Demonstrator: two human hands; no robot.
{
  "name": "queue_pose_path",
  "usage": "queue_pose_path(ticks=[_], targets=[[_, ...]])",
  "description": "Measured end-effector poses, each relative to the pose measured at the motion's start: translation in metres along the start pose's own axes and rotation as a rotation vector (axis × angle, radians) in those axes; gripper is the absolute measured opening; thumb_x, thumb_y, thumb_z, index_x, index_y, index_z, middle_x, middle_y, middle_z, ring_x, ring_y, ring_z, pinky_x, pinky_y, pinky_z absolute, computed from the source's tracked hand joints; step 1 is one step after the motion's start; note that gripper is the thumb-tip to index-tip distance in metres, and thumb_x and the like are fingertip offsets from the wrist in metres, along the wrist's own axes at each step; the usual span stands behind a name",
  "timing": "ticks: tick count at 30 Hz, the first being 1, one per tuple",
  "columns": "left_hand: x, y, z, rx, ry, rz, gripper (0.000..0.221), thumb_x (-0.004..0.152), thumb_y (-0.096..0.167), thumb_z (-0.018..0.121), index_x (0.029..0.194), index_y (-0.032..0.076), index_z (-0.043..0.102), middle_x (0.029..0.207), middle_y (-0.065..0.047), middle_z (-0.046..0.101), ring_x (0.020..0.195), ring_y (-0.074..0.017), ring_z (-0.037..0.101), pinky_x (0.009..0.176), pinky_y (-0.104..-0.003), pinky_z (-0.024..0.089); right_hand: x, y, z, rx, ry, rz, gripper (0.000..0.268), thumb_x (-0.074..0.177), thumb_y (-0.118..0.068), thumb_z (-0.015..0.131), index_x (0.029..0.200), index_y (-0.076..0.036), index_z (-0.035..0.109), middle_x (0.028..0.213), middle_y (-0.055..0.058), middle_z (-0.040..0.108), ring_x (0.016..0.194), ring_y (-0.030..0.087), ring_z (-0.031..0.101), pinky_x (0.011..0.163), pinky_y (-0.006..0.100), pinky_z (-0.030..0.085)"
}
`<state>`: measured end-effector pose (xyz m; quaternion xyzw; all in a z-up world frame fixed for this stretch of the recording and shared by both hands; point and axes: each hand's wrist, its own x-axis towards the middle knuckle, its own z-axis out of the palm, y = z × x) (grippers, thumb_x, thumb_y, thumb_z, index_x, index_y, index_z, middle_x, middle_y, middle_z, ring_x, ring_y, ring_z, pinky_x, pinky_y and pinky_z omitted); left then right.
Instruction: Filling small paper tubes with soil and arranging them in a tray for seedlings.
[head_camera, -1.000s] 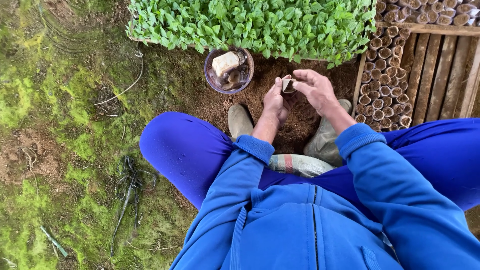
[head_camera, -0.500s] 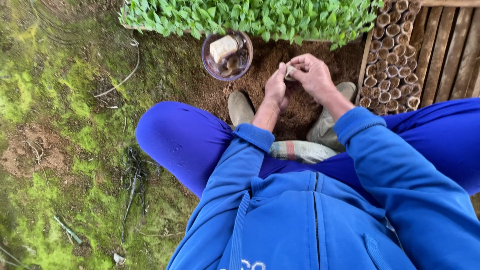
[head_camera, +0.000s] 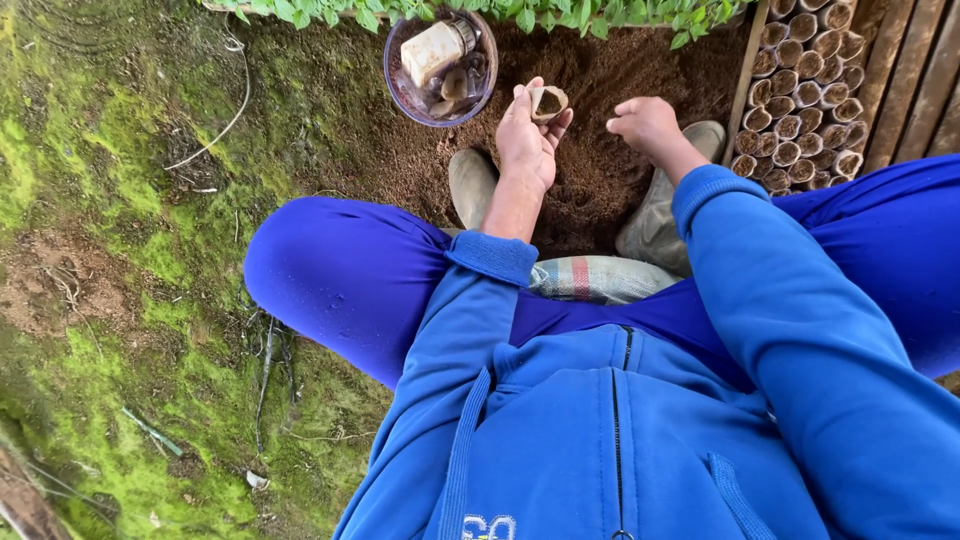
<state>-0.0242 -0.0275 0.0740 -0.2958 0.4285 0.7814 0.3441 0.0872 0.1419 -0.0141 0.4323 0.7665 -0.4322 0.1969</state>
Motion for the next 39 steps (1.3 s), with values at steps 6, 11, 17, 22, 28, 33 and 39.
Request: queue_pose_path(ticks=[6,11,17,22,28,33,39], targets=[[0.008,-0.003,-0.007,0.000,0.014,0.004,0.035,0.108,0.033,0.053,0.121,0.004,0.070,0.108,-0.020,0.068,0.091,-0.0306,0.067,0.076,-0.044,0.063,-0.003,-0.020,0.025,-0.236,-0.022,-0.067,0.079,0.088,-0.042,0.075,0.151,-0.002,0.047,0.149,0.027,0.045,0.135,0.046,0.046,0.109,0.053,0.042],[0.006,-0.006,-0.005,0.008,-0.013,-0.026,0.035,0.109,0.032,0.052,0.121,0.004,0.069,0.110,-0.020,0.068,0.092,-0.0294,0.066,0.073,-0.041,0.063,-0.019,-0.061,0.037,-0.250,-0.106,-0.096,0.094,0.088,-0.057,0.063,0.155,0.003,0.035,0.161,0.032,0.024,0.143,0.054,0.030,0.116,0.062,0.033],[0.011,-0.008,0.004,0.013,-0.022,-0.063,0.034,0.108,0.035,0.055,0.115,0.007,0.073,0.110,-0.017,0.074,0.076,-0.0325,0.070,0.069,-0.034,0.061,-0.053,-0.080,0.064,-0.376,-0.204,-0.119,0.036,0.104,-0.020,0.040,0.133,-0.003,0.051,0.127,0.026,0.056,0.113,0.041,0.057,0.096,0.058,0.054],[0.014,-0.018,0.004,-0.032,-0.095,-0.068,0.033,0.108,0.026,0.054,0.123,0.001,0.069,0.121,-0.024,0.066,0.094,-0.0346,0.066,0.076,-0.044,0.064,-0.047,-0.041,0.078,-0.387,-0.164,-0.157,0.031,0.095,-0.013,0.044,0.099,0.004,0.070,0.100,0.025,0.072,0.089,0.044,0.068,0.074,0.053,0.056],[0.005,-0.015,0.008,0.076,-0.002,-0.090,0.035,0.104,0.033,0.057,0.118,0.004,0.071,0.112,-0.022,0.066,0.090,-0.0313,0.066,0.068,-0.041,0.063,-0.033,-0.010,0.048,-0.035,-0.085,0.025,0.016,0.078,-0.018,0.085,0.094,-0.021,0.083,0.080,0.000,0.077,0.064,0.011,0.066,0.061,0.029,0.054],[-0.001,-0.016,0.014,0.126,0.018,-0.065,0.032,0.104,0.032,0.058,0.112,0.004,0.071,0.104,-0.019,0.067,0.083,-0.0277,0.067,0.062,-0.038,0.062,-0.063,-0.044,-0.017,0.406,-0.154,0.034,0.012,0.085,0.001,0.077,0.093,-0.009,0.076,0.081,0.011,0.075,0.071,0.019,0.073,0.061,0.029,0.062],[0.019,-0.035,0.005,0.118,0.017,-0.051,0.029,0.103,0.035,0.061,0.101,0.008,0.072,0.093,-0.017,0.070,0.076,-0.0272,0.068,0.057,-0.039,0.061,-0.148,-0.113,-0.087,0.488,-0.130,-0.001,0.008,0.096,-0.002,0.067,0.100,-0.008,0.072,0.079,0.010,0.072,0.067,0.014,0.073,0.051,0.017,0.048]])
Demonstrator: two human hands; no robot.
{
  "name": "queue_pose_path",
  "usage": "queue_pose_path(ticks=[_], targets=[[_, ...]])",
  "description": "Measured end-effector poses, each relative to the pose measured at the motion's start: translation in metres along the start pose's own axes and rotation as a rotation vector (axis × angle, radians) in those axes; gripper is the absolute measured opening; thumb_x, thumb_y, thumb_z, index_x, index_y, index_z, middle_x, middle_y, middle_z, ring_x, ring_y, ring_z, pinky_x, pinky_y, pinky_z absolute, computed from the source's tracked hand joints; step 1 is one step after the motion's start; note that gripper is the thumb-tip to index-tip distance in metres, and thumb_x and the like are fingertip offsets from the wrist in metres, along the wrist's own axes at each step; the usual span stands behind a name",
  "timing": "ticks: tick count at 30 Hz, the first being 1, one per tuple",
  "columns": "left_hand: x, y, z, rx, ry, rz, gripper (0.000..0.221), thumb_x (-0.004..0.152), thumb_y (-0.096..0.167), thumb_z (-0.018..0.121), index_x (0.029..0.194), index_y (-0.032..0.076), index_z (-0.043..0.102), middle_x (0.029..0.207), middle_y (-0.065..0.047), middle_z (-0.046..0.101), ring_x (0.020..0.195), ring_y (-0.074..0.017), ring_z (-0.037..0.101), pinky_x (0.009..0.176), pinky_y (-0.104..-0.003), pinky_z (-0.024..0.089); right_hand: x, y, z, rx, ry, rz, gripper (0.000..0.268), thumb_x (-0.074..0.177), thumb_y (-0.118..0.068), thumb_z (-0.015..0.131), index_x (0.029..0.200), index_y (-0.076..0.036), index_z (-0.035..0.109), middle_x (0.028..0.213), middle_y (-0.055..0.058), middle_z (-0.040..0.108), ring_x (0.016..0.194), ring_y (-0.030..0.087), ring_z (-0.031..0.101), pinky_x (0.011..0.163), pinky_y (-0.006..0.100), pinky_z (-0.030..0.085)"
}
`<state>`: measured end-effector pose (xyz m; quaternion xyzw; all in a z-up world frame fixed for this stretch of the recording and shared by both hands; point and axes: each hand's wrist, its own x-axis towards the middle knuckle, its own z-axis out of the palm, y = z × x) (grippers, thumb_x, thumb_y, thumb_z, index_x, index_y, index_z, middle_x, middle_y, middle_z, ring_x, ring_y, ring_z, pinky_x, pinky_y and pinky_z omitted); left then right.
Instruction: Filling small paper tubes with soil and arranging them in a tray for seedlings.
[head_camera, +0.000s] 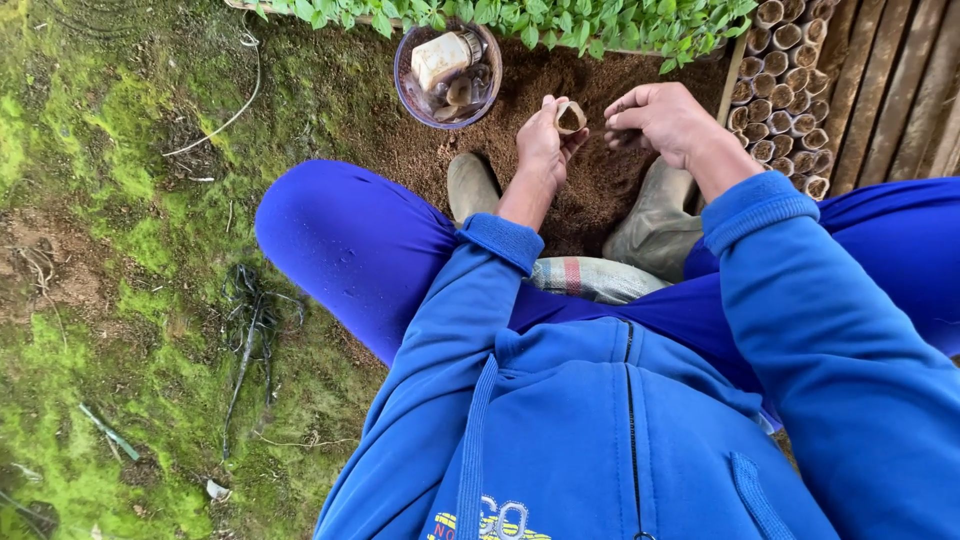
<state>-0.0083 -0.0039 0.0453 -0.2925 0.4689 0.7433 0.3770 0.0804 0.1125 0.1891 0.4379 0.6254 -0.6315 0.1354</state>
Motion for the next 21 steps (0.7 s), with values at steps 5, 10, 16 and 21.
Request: queue_pose_path(ticks=[5,10,16,21], targets=[[-0.004,-0.007,-0.003,0.004,-0.024,-0.012,0.030,0.103,0.038,0.059,0.102,0.009,0.068,0.092,-0.016,0.070,0.075,-0.0260,0.068,0.060,-0.040,0.061,-0.034,-0.029,0.005,0.053,-0.054,-0.068,0.014,0.098,0.002,0.063,0.108,-0.006,0.068,0.090,0.011,0.075,0.078,0.014,0.074,0.065,0.017,0.058],[-0.039,0.004,0.004,0.046,-0.047,-0.005,0.032,0.104,0.034,0.059,0.103,0.003,0.066,0.094,-0.018,0.070,0.075,-0.0256,0.066,0.061,-0.038,0.060,-0.049,-0.038,0.018,-0.040,-0.017,-0.142,0.021,0.093,0.009,0.063,0.107,-0.005,0.071,0.097,0.009,0.073,0.085,0.015,0.071,0.081,0.023,0.063],[-0.017,-0.016,-0.005,0.043,-0.099,0.032,0.026,0.102,0.032,0.061,0.097,0.007,0.066,0.089,-0.016,0.069,0.076,-0.0264,0.065,0.064,-0.044,0.061,-0.053,-0.038,0.026,-0.402,0.091,-0.240,0.022,0.094,-0.005,0.069,0.111,-0.018,0.077,0.109,-0.002,0.072,0.088,0.011,0.056,0.083,0.029,0.047],[-0.034,-0.005,0.001,0.035,-0.094,0.005,0.025,0.100,0.029,0.063,0.096,0.005,0.065,0.086,-0.015,0.067,0.069,-0.0231,0.062,0.060,-0.039,0.061,-0.043,-0.029,0.026,-0.520,0.085,-0.323,0.033,0.093,0.000,0.061,0.114,-0.018,0.078,0.101,0.002,0.073,0.064,0.012,0.048,0.055,0.030,0.040]])
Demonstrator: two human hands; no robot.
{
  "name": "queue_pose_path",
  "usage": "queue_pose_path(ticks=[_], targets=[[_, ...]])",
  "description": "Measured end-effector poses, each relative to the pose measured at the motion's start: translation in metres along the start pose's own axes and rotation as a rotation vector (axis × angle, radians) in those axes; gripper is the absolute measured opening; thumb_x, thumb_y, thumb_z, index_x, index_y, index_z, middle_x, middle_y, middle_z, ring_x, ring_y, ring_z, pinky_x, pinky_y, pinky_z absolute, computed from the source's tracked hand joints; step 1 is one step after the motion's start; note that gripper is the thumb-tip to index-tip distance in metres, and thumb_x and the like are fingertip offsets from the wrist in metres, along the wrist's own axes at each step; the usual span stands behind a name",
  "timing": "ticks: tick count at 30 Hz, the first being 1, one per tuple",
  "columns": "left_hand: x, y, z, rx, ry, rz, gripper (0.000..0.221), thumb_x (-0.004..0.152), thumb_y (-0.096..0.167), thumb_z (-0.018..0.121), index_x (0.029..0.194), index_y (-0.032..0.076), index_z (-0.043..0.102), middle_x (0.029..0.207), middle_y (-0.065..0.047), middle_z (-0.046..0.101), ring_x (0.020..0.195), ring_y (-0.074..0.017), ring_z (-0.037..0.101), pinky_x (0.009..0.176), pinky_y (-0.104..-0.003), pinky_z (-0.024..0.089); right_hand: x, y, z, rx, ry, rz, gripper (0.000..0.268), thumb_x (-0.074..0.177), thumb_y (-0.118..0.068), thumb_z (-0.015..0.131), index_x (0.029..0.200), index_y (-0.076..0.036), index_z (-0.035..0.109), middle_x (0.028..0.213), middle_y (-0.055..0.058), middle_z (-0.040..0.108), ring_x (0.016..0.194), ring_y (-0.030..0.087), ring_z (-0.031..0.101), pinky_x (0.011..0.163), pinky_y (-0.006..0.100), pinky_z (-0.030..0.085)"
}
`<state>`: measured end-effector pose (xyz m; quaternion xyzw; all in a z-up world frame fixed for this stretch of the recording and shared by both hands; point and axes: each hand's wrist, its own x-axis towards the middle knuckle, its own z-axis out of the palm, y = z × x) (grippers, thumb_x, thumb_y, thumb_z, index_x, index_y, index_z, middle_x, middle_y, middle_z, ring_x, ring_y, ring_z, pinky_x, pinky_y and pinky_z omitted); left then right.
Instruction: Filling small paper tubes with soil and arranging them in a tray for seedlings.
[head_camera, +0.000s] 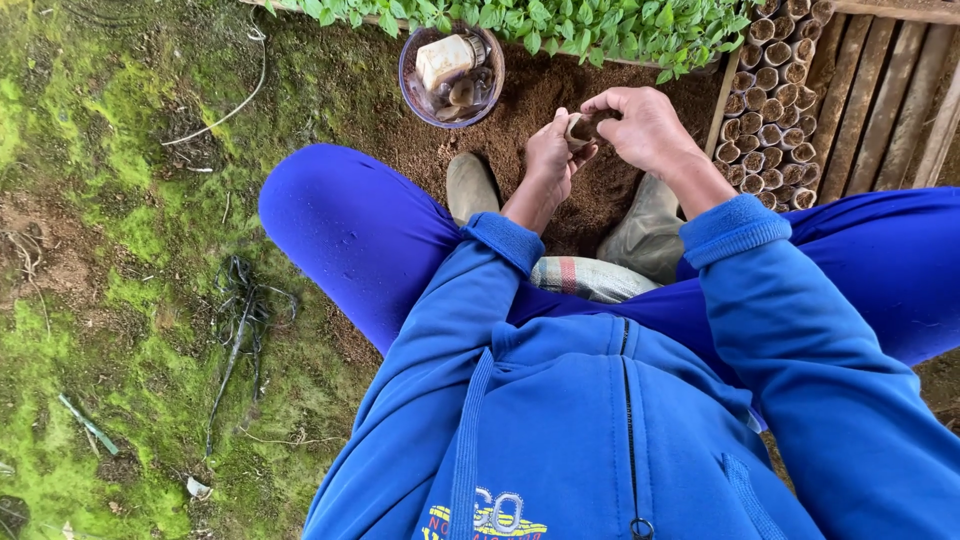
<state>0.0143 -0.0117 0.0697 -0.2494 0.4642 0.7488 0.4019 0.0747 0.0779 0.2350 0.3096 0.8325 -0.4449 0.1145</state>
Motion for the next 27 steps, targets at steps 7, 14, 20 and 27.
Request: queue_pose_path(ticks=[7,14,20,27], targets=[[0.012,-0.009,0.001,-0.064,-0.004,-0.027,0.024,0.093,0.028,0.070,0.103,0.006,0.067,0.092,-0.018,0.068,0.079,-0.0267,0.065,0.062,-0.043,0.062,0.004,0.009,0.004,-0.027,0.044,-0.098,0.041,0.089,0.010,0.058,0.116,-0.014,0.077,0.113,0.005,0.076,0.097,0.017,0.068,0.081,0.031,0.056],[0.006,-0.002,0.005,-0.073,-0.016,-0.056,0.035,0.100,0.034,0.063,0.099,-0.001,0.071,0.091,-0.025,0.070,0.068,-0.0322,0.066,0.059,-0.042,0.062,-0.003,0.008,-0.002,-0.004,0.112,-0.206,0.026,0.096,0.000,0.071,0.121,-0.009,0.074,0.109,0.010,0.075,0.094,0.017,0.071,0.089,0.033,0.059],[0.020,-0.014,0.005,-0.150,-0.134,-0.072,0.030,0.101,0.032,0.061,0.104,0.003,0.072,0.091,-0.019,0.071,0.080,-0.0295,0.069,0.073,-0.050,0.065,-0.008,-0.004,0.010,0.173,0.024,0.088,0.015,0.098,-0.014,0.071,0.112,-0.018,0.073,0.109,0.001,0.073,0.101,0.012,0.066,0.093,0.029,0.057],[0.011,-0.009,0.007,-0.092,-0.205,-0.062,0.035,0.104,0.031,0.055,0.110,0.000,0.070,0.094,-0.020,0.070,0.083,-0.0326,0.068,0.073,-0.052,0.064,0.003,0.007,0.016,0.207,0.053,0.101,0.014,0.096,-0.012,0.072,0.109,-0.018,0.073,0.101,-0.002,0.072,0.090,0.008,0.063,0.082,0.024,0.055]])
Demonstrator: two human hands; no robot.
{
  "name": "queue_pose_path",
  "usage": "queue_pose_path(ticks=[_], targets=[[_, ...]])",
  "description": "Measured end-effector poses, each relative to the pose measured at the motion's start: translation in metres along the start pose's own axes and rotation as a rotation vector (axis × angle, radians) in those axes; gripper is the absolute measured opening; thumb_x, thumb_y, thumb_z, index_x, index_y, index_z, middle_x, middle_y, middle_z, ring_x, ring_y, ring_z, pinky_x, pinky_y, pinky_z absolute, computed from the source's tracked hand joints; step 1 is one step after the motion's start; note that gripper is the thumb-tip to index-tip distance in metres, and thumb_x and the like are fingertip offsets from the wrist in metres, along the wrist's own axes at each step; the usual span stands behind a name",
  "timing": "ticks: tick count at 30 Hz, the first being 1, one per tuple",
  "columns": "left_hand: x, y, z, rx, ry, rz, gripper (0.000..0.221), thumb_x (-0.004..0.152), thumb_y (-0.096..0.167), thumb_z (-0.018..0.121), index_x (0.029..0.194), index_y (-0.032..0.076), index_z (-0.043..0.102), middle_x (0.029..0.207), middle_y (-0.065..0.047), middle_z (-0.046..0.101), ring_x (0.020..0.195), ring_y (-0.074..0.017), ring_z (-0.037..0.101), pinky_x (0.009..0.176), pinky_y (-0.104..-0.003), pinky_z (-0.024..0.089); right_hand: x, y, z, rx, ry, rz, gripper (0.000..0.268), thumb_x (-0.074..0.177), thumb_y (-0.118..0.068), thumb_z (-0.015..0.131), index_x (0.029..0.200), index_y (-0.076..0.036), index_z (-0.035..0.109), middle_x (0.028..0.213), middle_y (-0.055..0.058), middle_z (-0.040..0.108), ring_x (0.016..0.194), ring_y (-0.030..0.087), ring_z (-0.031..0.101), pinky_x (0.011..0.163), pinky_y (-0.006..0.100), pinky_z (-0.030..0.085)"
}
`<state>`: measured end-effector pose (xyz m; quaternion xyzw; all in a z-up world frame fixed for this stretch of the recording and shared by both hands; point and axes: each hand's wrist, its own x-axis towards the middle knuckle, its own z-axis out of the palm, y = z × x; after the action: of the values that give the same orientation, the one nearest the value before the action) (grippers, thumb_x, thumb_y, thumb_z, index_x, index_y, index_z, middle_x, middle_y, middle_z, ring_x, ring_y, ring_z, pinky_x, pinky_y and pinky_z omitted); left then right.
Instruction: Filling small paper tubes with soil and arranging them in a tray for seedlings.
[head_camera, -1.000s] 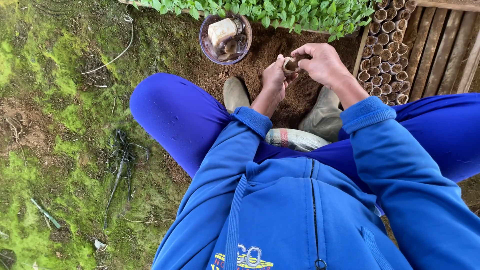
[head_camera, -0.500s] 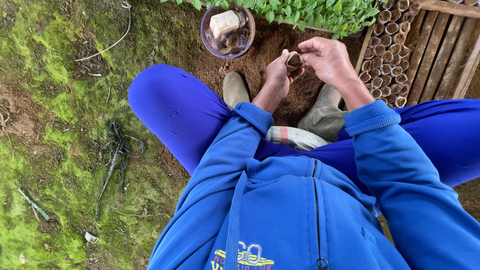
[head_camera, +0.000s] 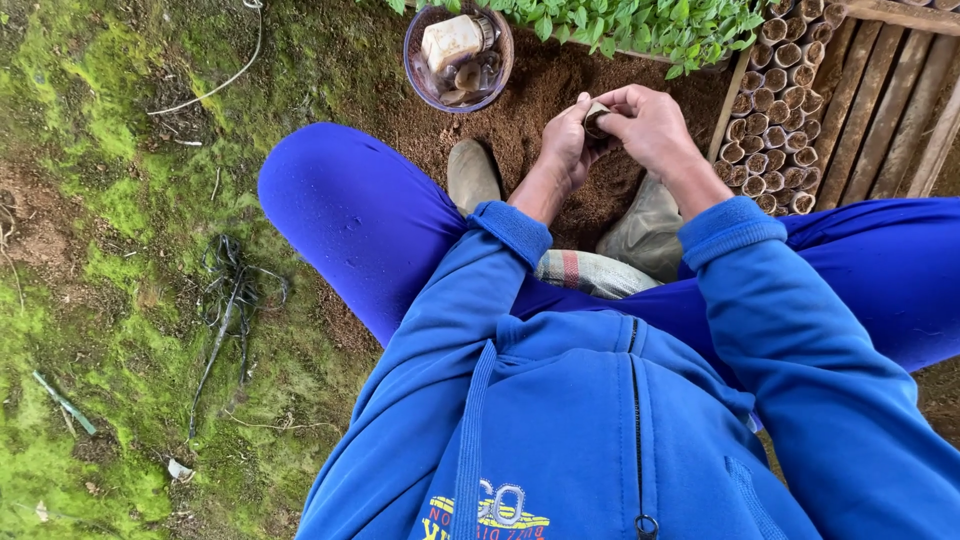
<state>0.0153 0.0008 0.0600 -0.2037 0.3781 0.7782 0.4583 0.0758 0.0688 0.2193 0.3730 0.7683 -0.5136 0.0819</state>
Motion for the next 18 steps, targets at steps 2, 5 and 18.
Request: queue_pose_path(ticks=[2,5,18], targets=[[0.001,0.001,0.000,-0.017,0.037,0.002,0.032,0.103,0.030,0.057,0.106,0.000,0.070,0.091,-0.020,0.067,0.083,-0.0339,0.067,0.069,-0.054,0.065,-0.002,-0.006,-0.001,0.074,-0.045,0.089,0.016,0.098,-0.010,0.067,0.111,-0.017,0.072,0.106,0.000,0.073,0.094,0.010,0.064,0.088,0.025,0.056],[0.004,-0.004,-0.001,-0.012,0.021,0.019,0.030,0.102,0.028,0.058,0.100,0.001,0.068,0.083,-0.017,0.067,0.074,-0.0327,0.067,0.064,-0.056,0.065,0.001,0.003,0.001,0.166,-0.086,0.064,0.017,0.097,-0.010,0.068,0.113,-0.015,0.070,0.103,0.000,0.072,0.093,0.010,0.064,0.084,0.024,0.057],[-0.002,0.013,-0.007,-0.023,0.265,0.029,0.023,0.104,0.024,0.058,0.106,0.006,0.072,0.093,-0.016,0.071,0.075,-0.0273,0.067,0.057,-0.044,0.063,0.049,0.037,0.003,0.530,-0.188,0.153,0.015,0.099,-0.016,0.069,0.114,-0.013,0.071,0.101,0.000,0.076,0.087,0.010,0.072,0.079,0.025,0.064]])
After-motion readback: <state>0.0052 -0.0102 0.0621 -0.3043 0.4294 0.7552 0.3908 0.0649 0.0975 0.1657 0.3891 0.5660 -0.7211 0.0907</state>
